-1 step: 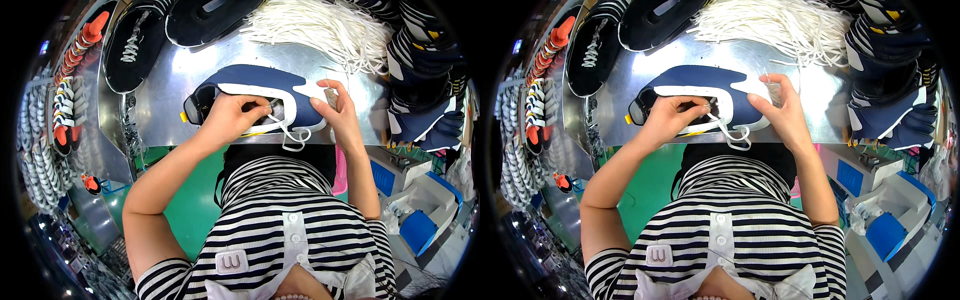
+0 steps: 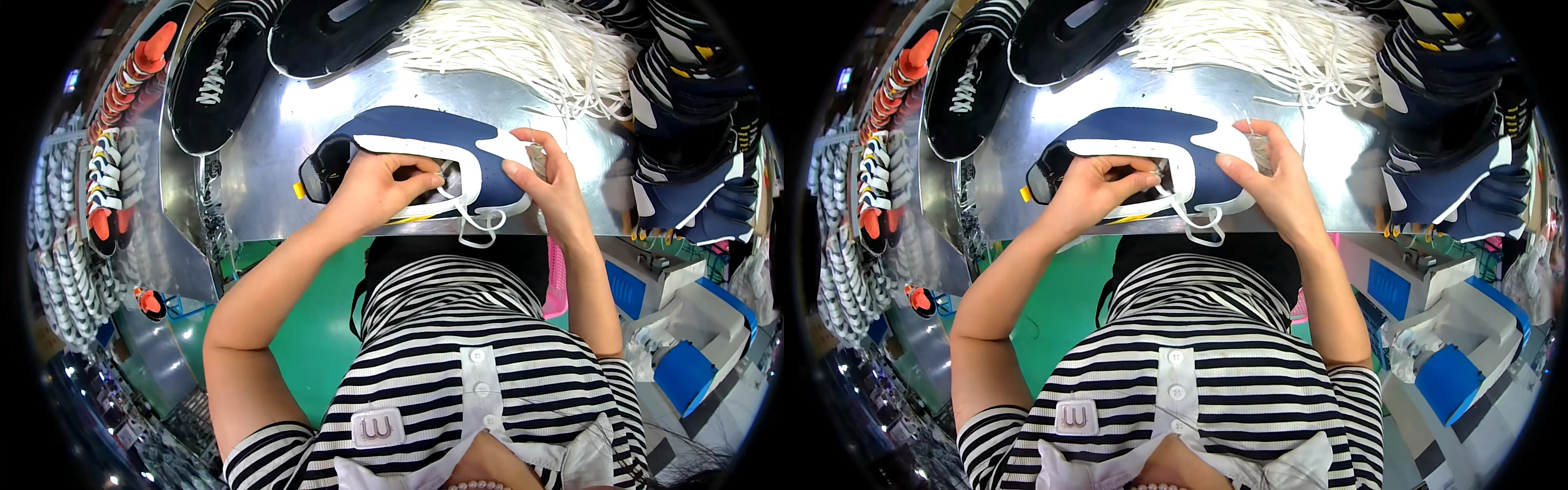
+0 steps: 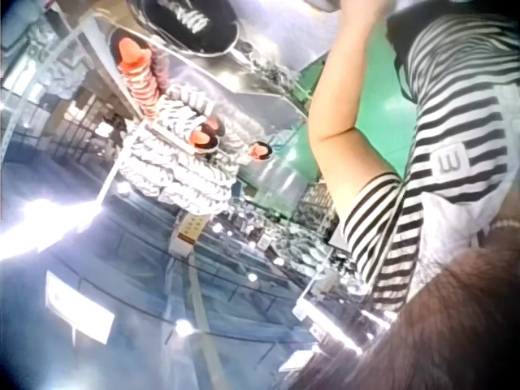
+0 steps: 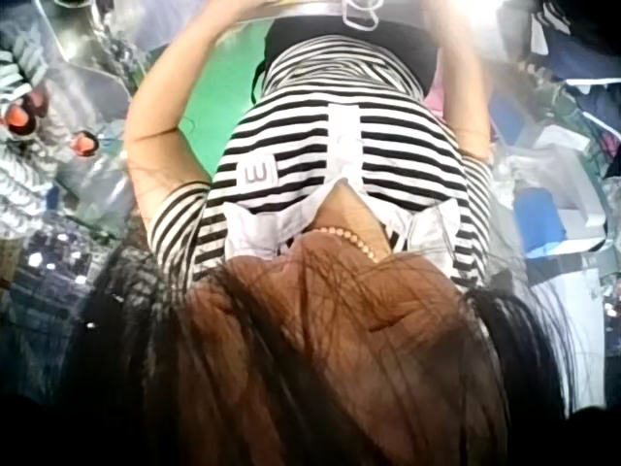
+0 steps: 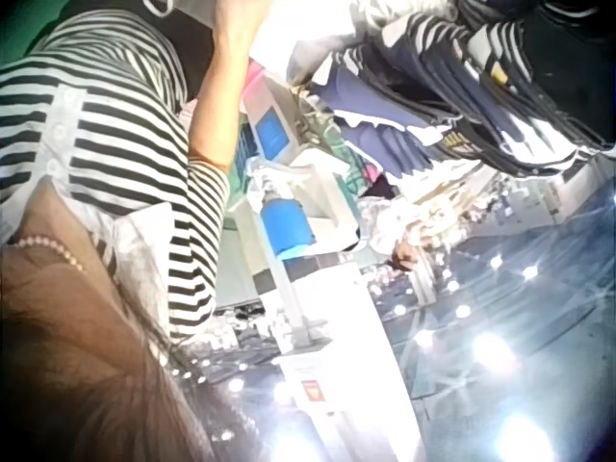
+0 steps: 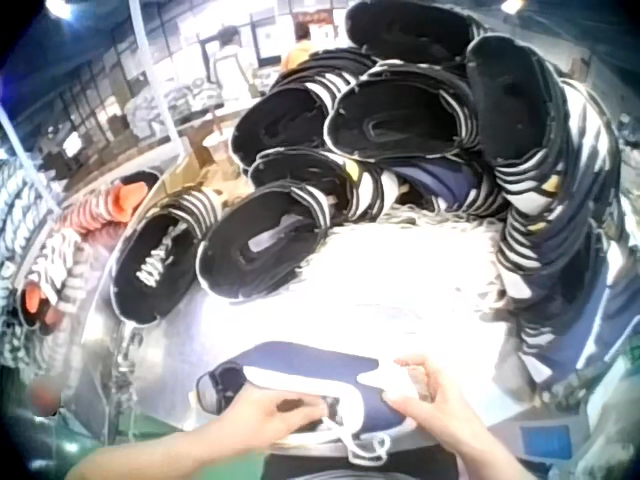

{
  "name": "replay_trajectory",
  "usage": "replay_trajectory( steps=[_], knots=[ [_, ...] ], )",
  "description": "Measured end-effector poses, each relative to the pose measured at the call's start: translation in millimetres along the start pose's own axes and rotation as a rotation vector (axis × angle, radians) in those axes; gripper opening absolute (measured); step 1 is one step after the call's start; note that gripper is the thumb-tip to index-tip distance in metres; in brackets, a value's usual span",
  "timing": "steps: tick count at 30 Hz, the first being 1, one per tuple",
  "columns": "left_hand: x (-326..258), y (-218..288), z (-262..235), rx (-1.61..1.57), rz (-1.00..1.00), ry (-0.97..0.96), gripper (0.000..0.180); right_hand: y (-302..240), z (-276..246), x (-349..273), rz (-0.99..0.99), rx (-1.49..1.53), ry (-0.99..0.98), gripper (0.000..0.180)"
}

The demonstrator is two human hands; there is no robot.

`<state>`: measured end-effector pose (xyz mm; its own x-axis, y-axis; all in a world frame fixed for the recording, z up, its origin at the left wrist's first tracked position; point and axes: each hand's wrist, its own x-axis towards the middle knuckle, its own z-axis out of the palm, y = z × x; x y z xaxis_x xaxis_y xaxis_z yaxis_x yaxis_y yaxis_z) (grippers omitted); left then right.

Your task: The person threads white shoelaces through the eyelets of a blue and white sneaker. They pull the laces through the holes and arrange them across the top of the shoe.

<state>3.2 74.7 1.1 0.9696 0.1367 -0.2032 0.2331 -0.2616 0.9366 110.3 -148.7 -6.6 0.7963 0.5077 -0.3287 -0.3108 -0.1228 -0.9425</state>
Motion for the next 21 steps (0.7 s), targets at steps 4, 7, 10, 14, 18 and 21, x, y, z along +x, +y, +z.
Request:
replay_trajectory(
  steps=[4,7,10,14,18,21],
  knots=[
    [-1,23,-19,0.514,0.036,0.151,0.008,4,2,-1,-0.048,0.123,0.030,0.040],
    [-16,22,-73,0.865,0.501,0.475,0.007,-2,3,-8,-0.126,0.189,0.091,0.039],
    [-77,-13,-194,1.199,0.180,0.879,0.010,2,-24,-13,-0.165,0.290,0.147,0.033],
    [-97,-21,-197,1.045,0.022,0.967,0.014,20,-30,-6,-0.208,0.078,0.090,0.028],
    [-41,72,-52,0.379,0.625,0.163,0.006,15,-18,-1,-0.449,-0.680,0.243,0.027],
    [-20,84,-13,0.154,0.535,0.213,0.011,12,-21,-1,-0.492,-0.830,0.346,0.031]
  ],
)
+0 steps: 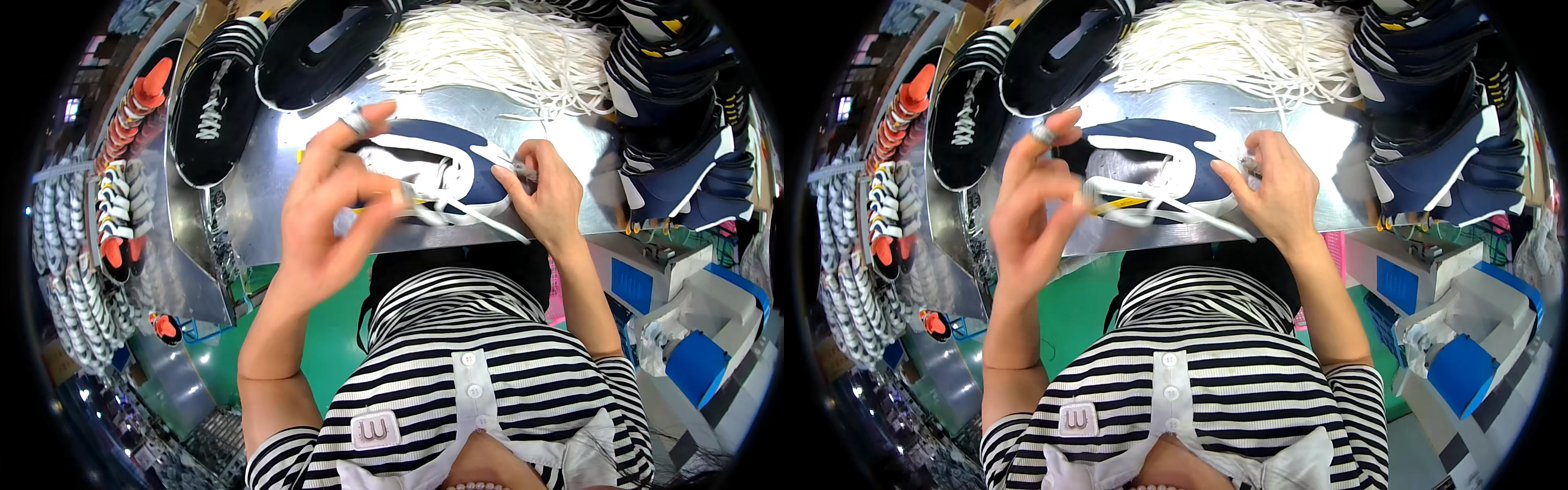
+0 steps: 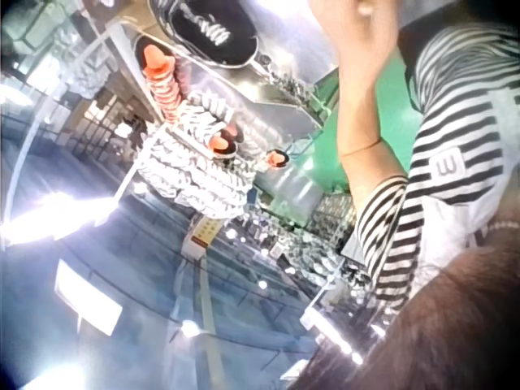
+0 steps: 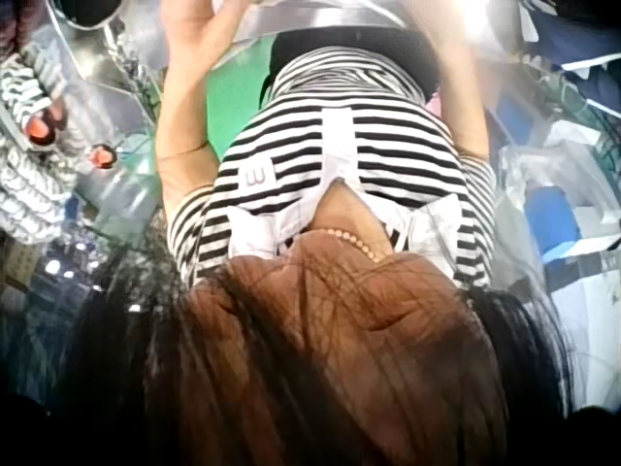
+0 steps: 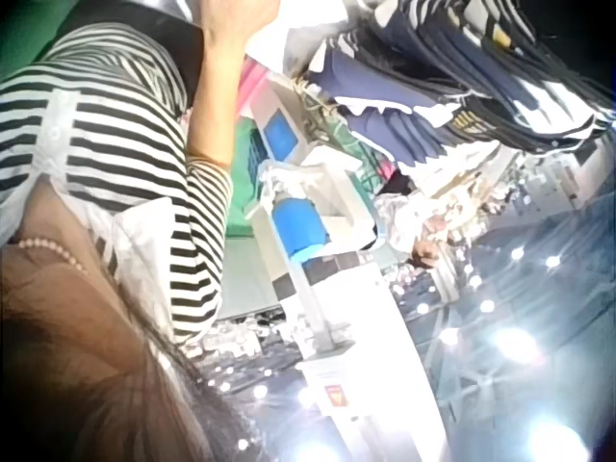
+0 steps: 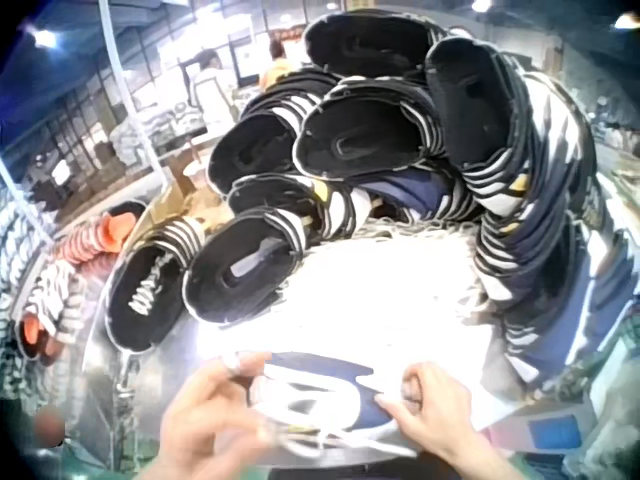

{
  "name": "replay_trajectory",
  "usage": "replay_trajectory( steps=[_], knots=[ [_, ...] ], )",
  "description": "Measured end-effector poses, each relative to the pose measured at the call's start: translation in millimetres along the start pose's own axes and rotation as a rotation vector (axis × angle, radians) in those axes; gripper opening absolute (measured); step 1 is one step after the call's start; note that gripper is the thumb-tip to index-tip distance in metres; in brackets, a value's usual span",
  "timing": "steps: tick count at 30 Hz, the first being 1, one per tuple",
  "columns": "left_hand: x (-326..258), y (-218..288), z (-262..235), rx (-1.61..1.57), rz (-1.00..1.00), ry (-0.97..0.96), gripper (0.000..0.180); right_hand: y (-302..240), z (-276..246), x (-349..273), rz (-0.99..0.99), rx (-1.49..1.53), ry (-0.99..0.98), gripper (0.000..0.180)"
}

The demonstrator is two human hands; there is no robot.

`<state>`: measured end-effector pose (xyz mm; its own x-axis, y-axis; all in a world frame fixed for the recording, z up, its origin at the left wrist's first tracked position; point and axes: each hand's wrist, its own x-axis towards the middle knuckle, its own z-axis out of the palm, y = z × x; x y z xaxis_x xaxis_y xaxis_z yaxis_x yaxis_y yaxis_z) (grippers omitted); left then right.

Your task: The person threads white shoelaces through the eyelets of a blue and white sneaker. They pull the laces through the holes and arrange them across the top of the shoe.

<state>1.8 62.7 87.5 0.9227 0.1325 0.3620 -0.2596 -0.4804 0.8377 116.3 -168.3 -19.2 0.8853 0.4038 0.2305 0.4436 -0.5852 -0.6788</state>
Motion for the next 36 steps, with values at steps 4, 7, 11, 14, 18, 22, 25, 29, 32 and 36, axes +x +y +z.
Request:
replay_trajectory(
  steps=[4,7,11,14,18,22,25,29,32,36],
  knots=[
    [14,-22,20,0.295,0.119,0.021,0.011,-9,-16,3,0.170,0.483,-0.108,0.025],
    [14,-27,45,0.258,0.095,0.025,0.013,-51,-6,7,0.014,0.725,-0.309,0.015],
    [10,-29,36,0.345,0.007,0.033,0.019,-49,18,10,0.206,0.986,-0.275,0.014],
    [-6,-36,8,0.481,-0.062,-0.139,0.027,-50,9,7,0.446,1.028,-0.295,0.014],
    [0,-49,-1,-0.403,-1.030,-0.404,0.053,-48,31,6,0.386,0.967,-0.279,0.027],
    [15,-57,25,-0.422,-1.328,-0.360,0.056,-45,36,4,0.389,0.840,-0.320,0.036],
    [-1,-53,41,-0.338,-1.026,-0.103,0.033,-46,32,-2,0.226,0.529,-0.286,0.041],
    [-15,-52,52,-0.307,-0.738,0.046,0.022,-55,25,-1,0.211,0.455,-0.351,0.042],
    [-18,-50,53,-0.278,-0.666,0.048,0.018,-53,15,-7,0.170,0.487,-0.365,0.033],
    [-20,-52,55,-0.220,-0.633,0.022,0.014,-50,1,-14,0.136,0.488,-0.352,0.019]
  ],
)
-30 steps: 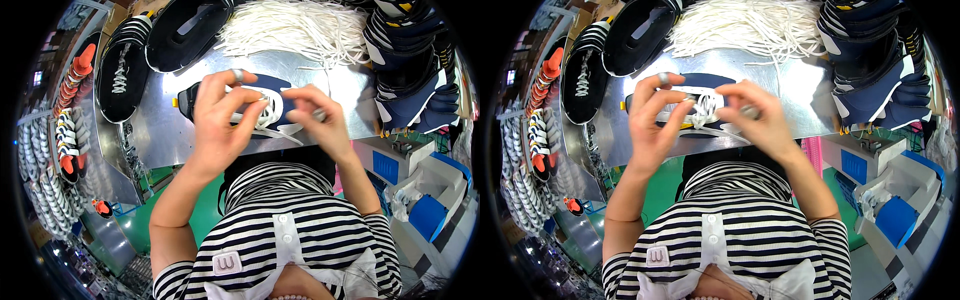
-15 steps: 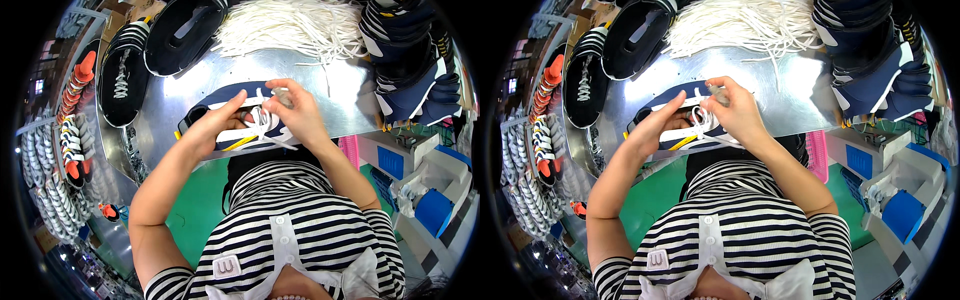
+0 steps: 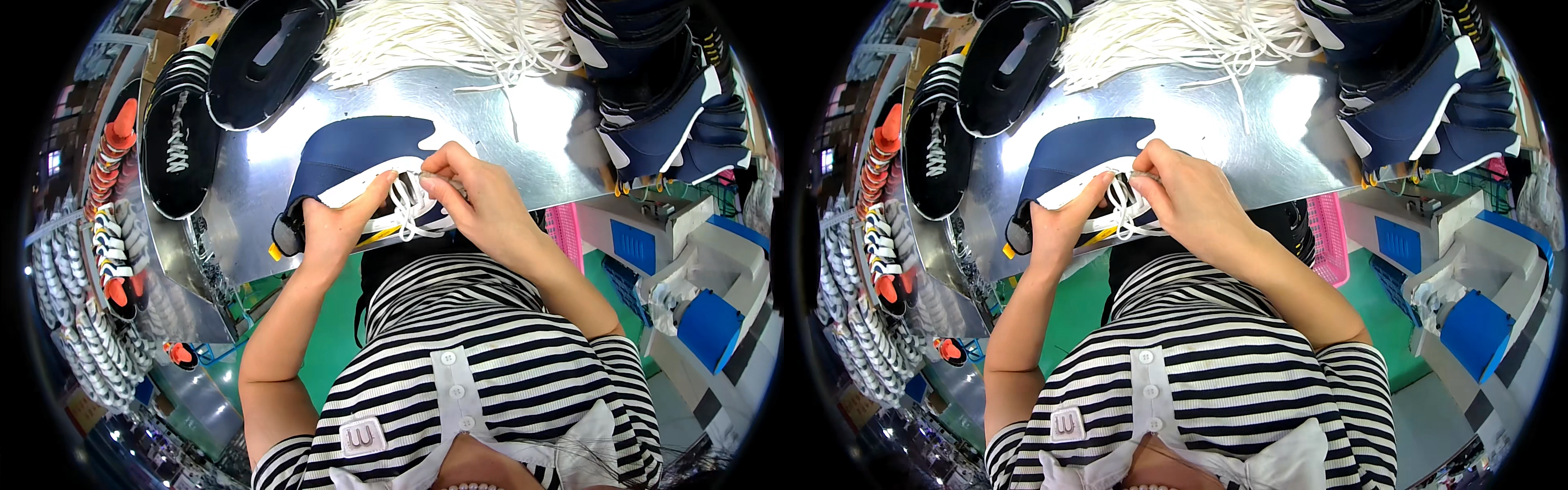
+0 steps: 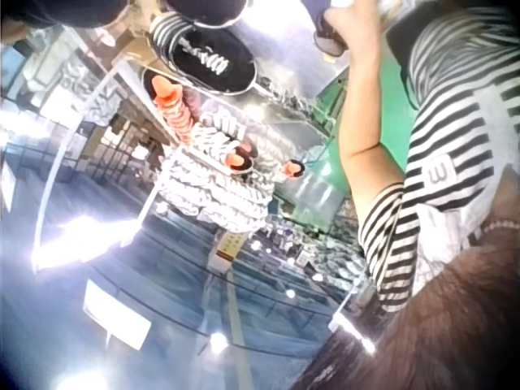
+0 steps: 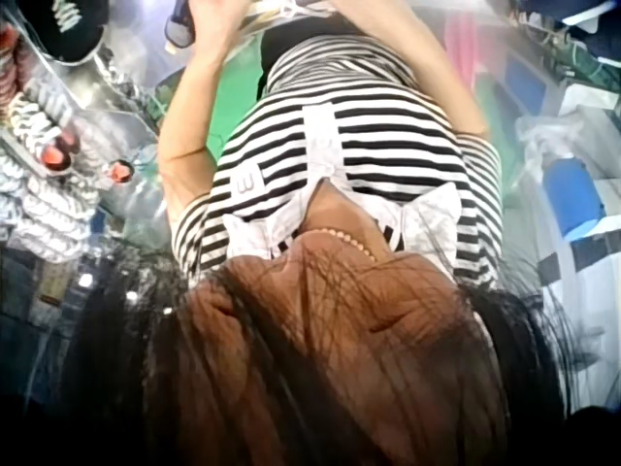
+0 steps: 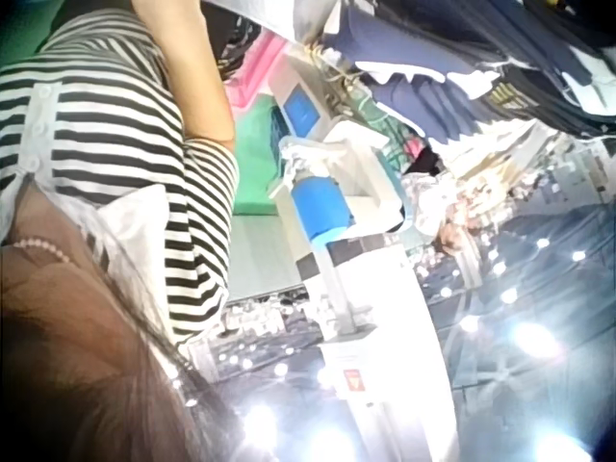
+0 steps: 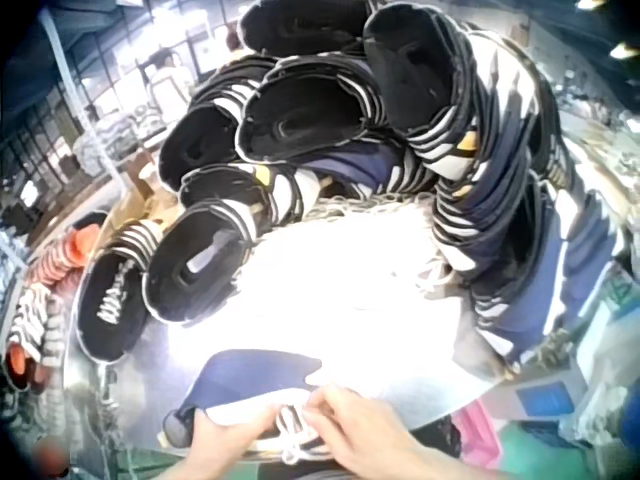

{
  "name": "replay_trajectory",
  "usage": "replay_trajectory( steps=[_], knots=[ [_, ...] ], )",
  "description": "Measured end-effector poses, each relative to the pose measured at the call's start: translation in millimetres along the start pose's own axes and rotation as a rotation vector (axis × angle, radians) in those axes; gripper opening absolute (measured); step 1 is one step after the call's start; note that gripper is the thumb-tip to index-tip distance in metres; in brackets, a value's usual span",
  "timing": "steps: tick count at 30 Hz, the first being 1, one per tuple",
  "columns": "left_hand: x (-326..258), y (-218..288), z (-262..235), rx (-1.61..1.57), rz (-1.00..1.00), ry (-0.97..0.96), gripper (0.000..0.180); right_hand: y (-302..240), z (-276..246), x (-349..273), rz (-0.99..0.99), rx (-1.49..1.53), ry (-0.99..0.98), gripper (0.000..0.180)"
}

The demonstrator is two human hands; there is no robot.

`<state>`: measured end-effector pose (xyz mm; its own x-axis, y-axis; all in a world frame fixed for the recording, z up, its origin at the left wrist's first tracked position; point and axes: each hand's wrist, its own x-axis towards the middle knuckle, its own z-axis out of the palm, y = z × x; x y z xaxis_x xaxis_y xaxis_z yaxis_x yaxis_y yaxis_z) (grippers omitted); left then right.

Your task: The person threads white shoelaces through the eyelets of a blue and white sneaker. They pull the laces through the holes and arrange them across the top of the shoe.

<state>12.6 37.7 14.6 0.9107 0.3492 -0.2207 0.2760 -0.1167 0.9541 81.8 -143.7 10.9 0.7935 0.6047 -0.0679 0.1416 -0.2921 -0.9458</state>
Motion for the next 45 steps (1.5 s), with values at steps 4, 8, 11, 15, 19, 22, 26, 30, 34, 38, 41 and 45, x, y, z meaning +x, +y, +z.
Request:
replay_trajectory(
  steps=[4,8,11,15,19,22,26,30,34,38,41,45],
  knots=[
    [-1,5,-1,0.039,0.012,-0.035,0.014,0,-6,6,-0.039,-0.124,-0.028,0.016],
    [-5,1,0,0.017,-0.005,-0.060,0.016,-3,-10,12,-0.058,-0.234,-0.090,0.013],
    [-8,-6,4,0.078,0.167,-0.130,0.020,-2,1,27,-0.184,-0.425,-0.168,0.013],
    [4,1,-11,0.004,-0.144,-0.245,0.014,0,5,35,-0.201,-0.597,-0.181,0.013],
    [12,2,-24,-0.132,-0.284,-0.144,0.015,-19,-30,31,-0.056,-0.301,0.067,0.018],
    [11,7,-13,-0.101,-0.210,-0.139,0.017,15,0,40,-0.081,0.123,0.094,0.018],
    [20,4,-3,0.051,-0.046,-0.094,0.023,24,17,42,-0.191,0.011,0.198,0.017],
    [20,13,-9,-0.155,-0.262,-0.169,0.018,24,24,47,-0.172,-0.189,0.216,0.017],
    [-2,22,-65,-0.519,-0.137,-0.609,0.014,25,29,51,-0.084,-0.354,0.233,0.018],
    [-49,77,-138,-1.141,0.256,-0.411,0.048,29,29,52,-0.107,-0.344,0.314,0.019],
    [-77,55,-111,-0.786,0.176,0.105,0.039,29,28,53,-0.073,-0.349,0.307,0.020],
    [-43,23,-23,0.576,0.536,-0.099,0.012,30,24,55,-0.074,-0.216,0.308,0.020]
  ],
)
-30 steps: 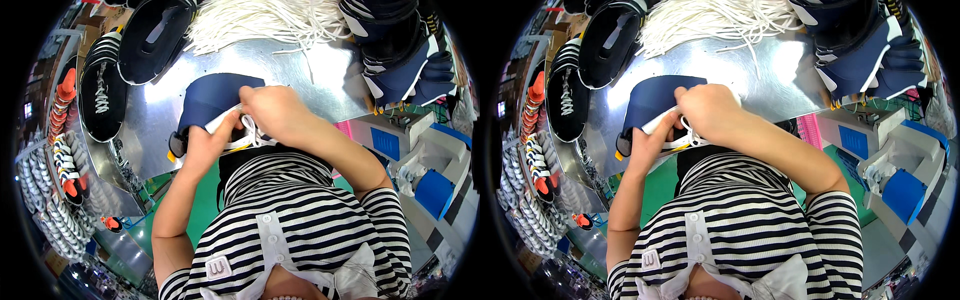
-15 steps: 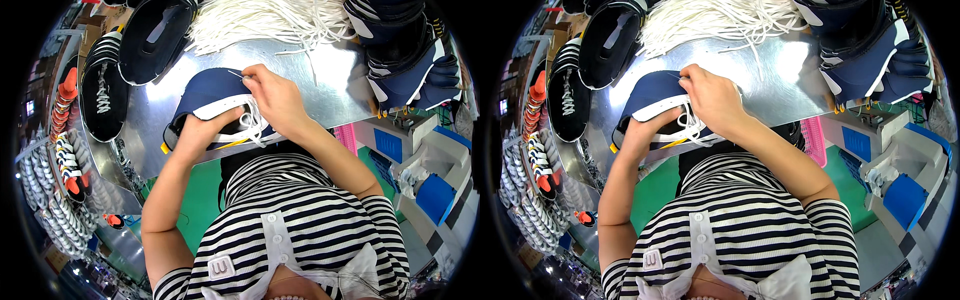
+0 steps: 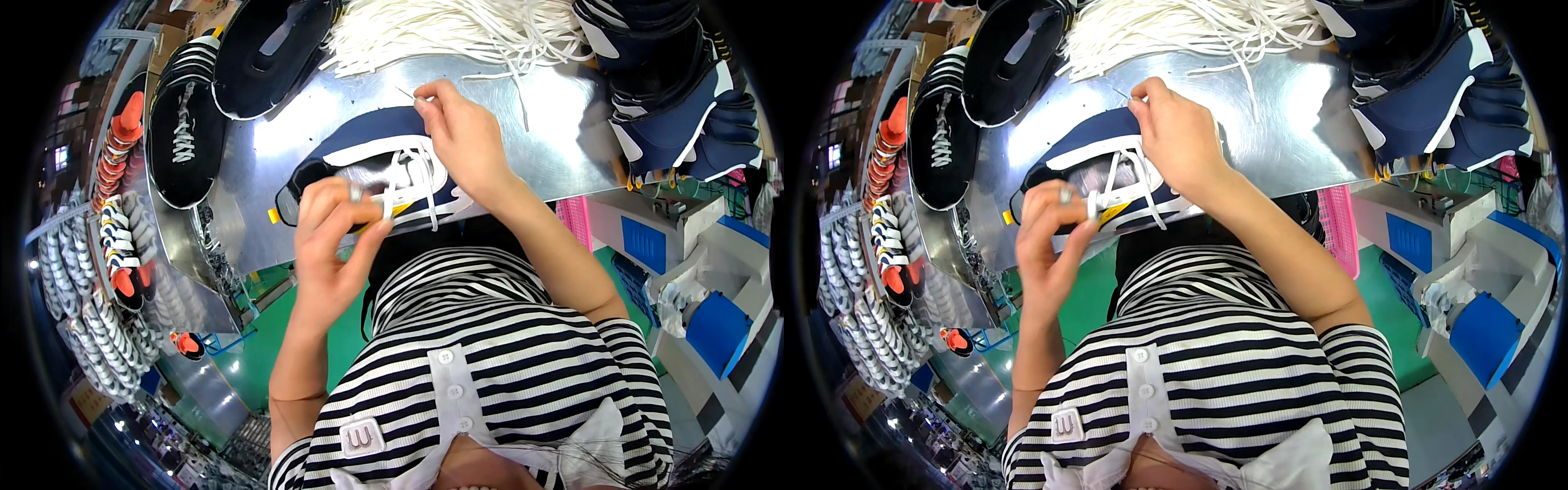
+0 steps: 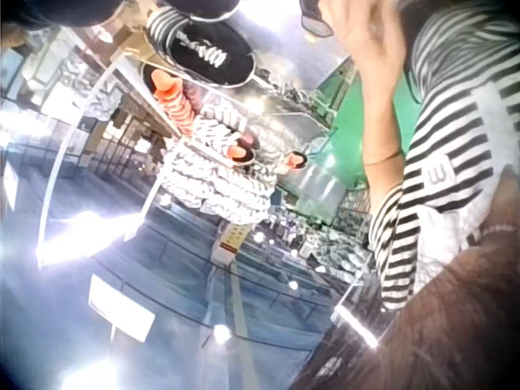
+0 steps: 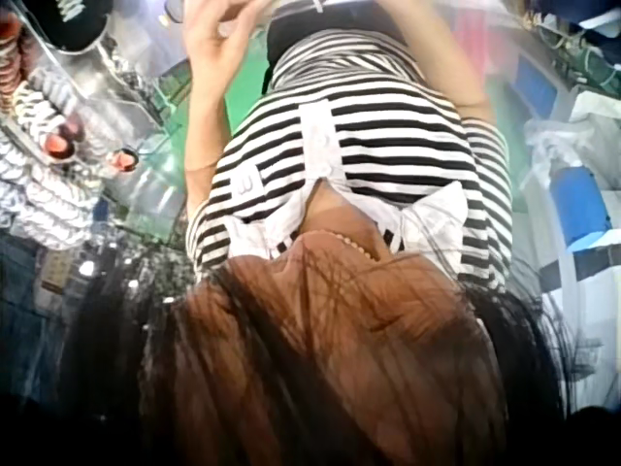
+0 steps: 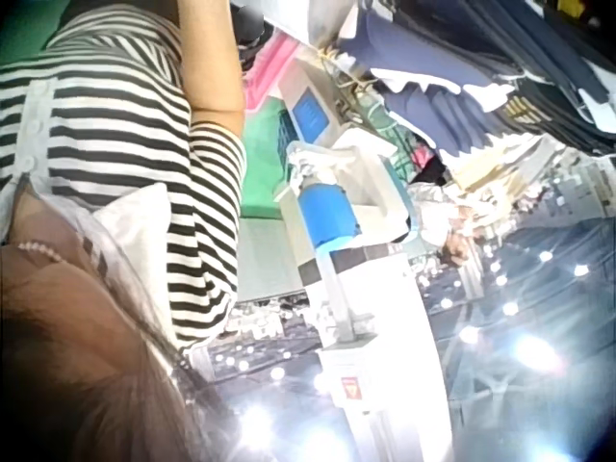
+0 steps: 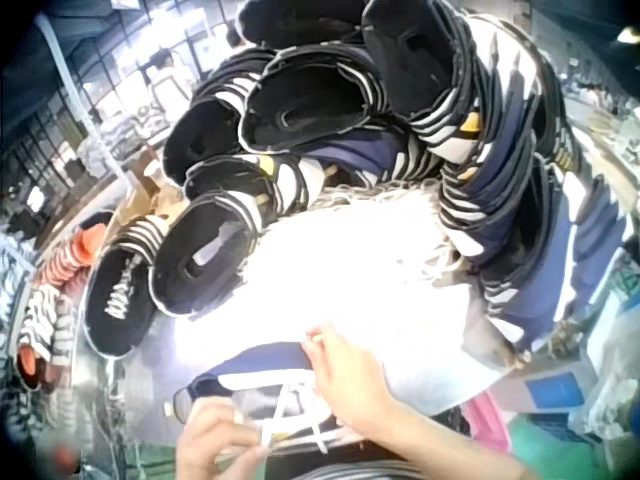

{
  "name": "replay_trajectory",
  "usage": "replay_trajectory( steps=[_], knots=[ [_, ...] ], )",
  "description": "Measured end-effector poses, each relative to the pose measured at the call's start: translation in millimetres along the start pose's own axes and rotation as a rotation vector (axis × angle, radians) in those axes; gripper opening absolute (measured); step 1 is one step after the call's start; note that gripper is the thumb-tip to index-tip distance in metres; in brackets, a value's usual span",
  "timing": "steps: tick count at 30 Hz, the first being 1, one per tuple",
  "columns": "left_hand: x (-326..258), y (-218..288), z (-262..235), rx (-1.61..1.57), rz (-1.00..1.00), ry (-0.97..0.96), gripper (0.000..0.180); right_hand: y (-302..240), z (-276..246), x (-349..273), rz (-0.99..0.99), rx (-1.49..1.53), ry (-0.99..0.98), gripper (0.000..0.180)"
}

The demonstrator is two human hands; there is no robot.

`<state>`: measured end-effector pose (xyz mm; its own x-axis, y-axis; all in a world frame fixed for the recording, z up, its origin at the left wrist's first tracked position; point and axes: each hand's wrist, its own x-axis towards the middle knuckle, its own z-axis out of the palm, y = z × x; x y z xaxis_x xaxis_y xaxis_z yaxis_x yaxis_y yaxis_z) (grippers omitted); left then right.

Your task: The person threads white shoelaces through the eyelets of a blue and white sneaker. They pull the laces through the holes and arrange them across the top of the shoe.

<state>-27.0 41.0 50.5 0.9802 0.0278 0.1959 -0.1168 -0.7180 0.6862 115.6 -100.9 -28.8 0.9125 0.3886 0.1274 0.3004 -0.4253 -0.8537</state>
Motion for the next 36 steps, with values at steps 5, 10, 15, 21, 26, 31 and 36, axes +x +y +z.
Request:
replay_trajectory(
  steps=[5,10,15,21,26,31,36],
  knots=[
    [-1,-7,20,0.038,-0.101,0.042,0.011,1,-9,-8,-0.026,0.320,-0.044,0.033],
    [-2,-12,23,-0.017,-0.140,0.024,0.013,-9,-16,-14,-0.232,0.115,-0.125,0.030],
    [-1,-17,23,-0.056,-0.067,-0.001,0.017,-10,-9,-19,-0.291,0.098,0.041,0.031],
    [9,-13,33,-0.012,-0.256,0.094,0.034,-19,-28,-37,-0.046,0.304,-0.031,0.020],
    [7,-19,36,-0.135,-0.301,0.081,0.034,-23,-46,-74,0.038,0.310,-0.231,0.021],
    [6,-24,37,-0.012,-0.104,0.120,0.032,-25,-45,-68,0.248,0.419,-0.302,0.025],
    [-2,-27,38,0.059,0.047,0.178,0.031,-24,-39,-63,0.496,0.639,-0.330,0.023]
  ],
)
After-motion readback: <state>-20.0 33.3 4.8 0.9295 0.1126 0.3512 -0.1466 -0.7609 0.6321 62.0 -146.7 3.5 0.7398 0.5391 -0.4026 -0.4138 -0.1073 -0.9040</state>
